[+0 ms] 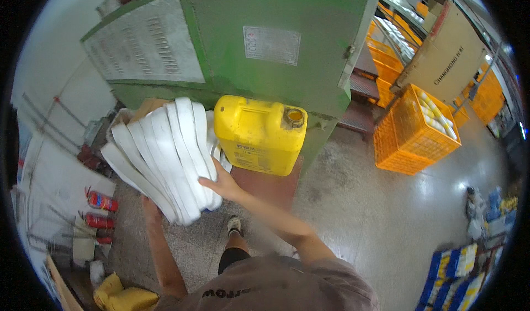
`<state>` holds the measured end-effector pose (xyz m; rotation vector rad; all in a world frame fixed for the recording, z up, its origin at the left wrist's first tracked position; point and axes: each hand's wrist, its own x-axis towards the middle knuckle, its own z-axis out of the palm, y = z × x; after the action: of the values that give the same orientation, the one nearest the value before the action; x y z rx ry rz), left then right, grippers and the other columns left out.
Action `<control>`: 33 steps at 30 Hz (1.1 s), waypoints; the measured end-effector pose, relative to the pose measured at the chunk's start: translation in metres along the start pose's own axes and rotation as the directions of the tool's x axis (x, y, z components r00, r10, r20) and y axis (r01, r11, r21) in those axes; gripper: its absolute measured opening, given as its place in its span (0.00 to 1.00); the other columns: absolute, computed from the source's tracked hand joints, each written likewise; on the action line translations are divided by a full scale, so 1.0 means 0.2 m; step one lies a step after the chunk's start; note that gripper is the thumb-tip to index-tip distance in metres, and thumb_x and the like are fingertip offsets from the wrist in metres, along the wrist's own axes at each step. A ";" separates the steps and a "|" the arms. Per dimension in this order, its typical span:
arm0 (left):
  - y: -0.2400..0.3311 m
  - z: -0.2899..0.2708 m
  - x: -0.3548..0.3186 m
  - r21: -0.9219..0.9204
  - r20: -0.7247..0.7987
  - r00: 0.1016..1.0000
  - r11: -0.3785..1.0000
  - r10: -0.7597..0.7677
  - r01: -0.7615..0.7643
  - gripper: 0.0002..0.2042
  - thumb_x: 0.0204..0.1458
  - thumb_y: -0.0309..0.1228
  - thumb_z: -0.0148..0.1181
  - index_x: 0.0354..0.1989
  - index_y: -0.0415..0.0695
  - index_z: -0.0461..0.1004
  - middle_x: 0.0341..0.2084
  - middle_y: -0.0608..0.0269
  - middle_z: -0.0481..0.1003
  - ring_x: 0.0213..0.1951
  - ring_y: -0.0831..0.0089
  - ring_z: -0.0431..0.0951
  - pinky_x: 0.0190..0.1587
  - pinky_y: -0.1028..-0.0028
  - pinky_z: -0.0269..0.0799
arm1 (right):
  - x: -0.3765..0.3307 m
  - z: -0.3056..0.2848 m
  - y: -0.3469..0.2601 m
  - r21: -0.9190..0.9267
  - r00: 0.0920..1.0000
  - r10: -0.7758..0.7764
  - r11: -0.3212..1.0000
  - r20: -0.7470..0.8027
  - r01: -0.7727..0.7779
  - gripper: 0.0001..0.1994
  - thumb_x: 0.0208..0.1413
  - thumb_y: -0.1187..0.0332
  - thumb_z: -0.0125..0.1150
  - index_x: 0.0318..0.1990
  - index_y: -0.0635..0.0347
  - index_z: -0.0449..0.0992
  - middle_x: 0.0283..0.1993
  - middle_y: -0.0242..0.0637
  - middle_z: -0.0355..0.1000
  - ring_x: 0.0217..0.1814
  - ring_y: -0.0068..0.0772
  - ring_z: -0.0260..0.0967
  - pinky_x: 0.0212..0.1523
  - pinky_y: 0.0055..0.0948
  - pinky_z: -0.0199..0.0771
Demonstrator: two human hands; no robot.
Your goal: The person repeatedly picks up white slipper-like footwear, uses a red pen to mark or point at features on the soles, and interacts with a touchscreen control panel. They stack inspected items and place them into blue and yellow crates. The person also walks through the warehouse area carrying stacks of the footwear.
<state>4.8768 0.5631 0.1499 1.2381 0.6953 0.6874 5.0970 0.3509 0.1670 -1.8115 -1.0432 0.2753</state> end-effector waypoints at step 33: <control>0.47 1.72 -2.50 0.216 0.616 -0.707 0.788 0.349 0.577 0.17 0.57 0.44 0.66 0.41 0.45 0.68 0.23 0.72 0.58 0.28 0.76 0.60 0.31 0.73 0.53 | -3.04 -0.19 -1.63 0.325 -0.179 0.293 0.925 -0.939 -0.194 0.14 0.60 0.60 0.65 0.46 0.59 0.78 0.39 0.30 0.75 0.37 0.23 0.69 0.42 0.26 0.70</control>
<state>4.8309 -0.0149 0.3531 0.4327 -1.1511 -1.0642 4.5792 -0.0854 0.3032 -1.4325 0.5431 -0.8553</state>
